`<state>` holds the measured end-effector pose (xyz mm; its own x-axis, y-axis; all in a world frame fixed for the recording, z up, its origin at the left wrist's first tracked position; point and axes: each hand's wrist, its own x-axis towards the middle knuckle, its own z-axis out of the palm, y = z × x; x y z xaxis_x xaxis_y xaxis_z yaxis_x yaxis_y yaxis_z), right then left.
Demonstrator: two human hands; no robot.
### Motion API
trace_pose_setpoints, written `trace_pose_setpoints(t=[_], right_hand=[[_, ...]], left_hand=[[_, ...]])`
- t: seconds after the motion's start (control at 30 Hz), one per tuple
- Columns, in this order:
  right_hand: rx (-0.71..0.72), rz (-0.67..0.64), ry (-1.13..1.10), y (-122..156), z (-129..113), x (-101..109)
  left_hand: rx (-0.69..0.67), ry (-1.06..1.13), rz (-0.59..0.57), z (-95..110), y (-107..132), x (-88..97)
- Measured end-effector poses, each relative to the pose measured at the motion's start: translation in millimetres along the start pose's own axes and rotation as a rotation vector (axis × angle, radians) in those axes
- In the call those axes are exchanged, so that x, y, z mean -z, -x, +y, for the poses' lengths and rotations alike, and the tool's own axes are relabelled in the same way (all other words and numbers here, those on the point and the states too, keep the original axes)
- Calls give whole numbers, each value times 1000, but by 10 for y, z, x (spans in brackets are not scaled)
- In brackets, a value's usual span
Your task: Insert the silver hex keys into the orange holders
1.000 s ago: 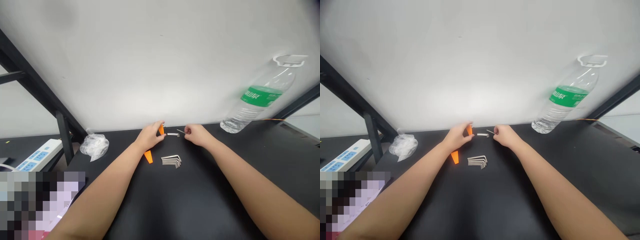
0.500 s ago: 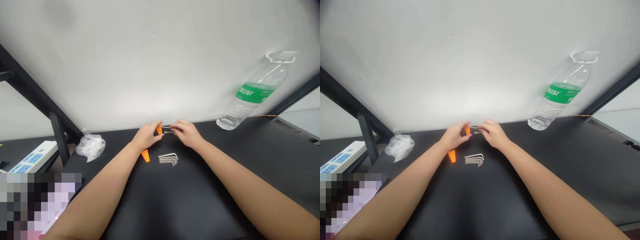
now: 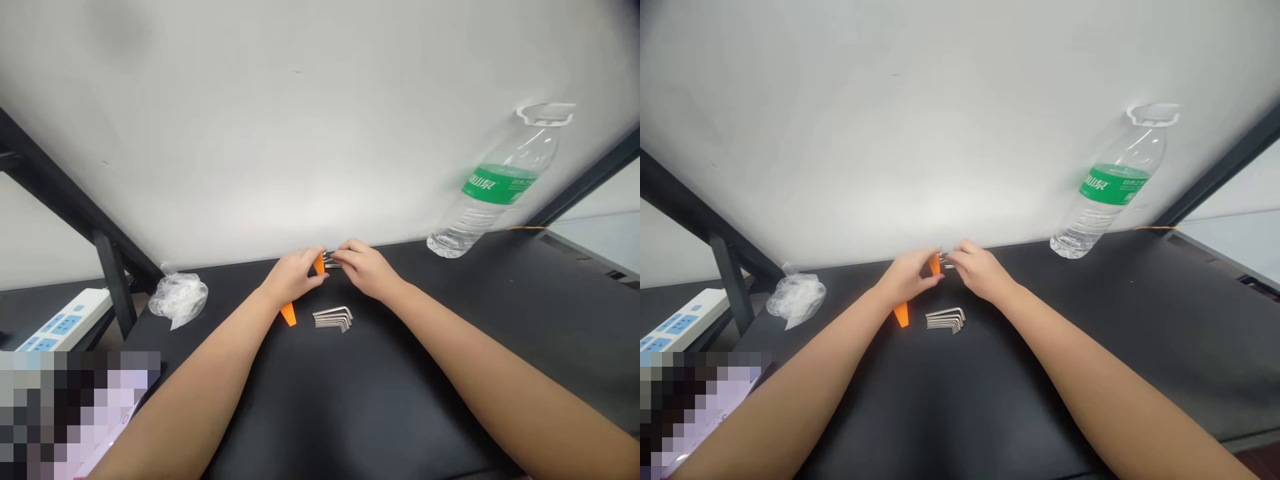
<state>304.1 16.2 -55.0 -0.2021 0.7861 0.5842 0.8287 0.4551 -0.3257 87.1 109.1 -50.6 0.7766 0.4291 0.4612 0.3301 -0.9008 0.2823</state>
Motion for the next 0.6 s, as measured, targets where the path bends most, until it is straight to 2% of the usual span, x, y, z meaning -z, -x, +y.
trace_pose_setpoints(t=[0.1,0.3,0.47,0.6], right_hand=[[-4,-22,-89,-22,-82,-39],[-109,77,-209,-20,-61,-133],[-74,70,-222,-17,-20,-123],[-44,116,-165,-13,2,-124]], left_hand=[[-27,28,-12,55,-14,-1],[-22,125,27,109,-16,63],[-41,226,-34,201,-16,101],[71,387,5,215,-11,79]])
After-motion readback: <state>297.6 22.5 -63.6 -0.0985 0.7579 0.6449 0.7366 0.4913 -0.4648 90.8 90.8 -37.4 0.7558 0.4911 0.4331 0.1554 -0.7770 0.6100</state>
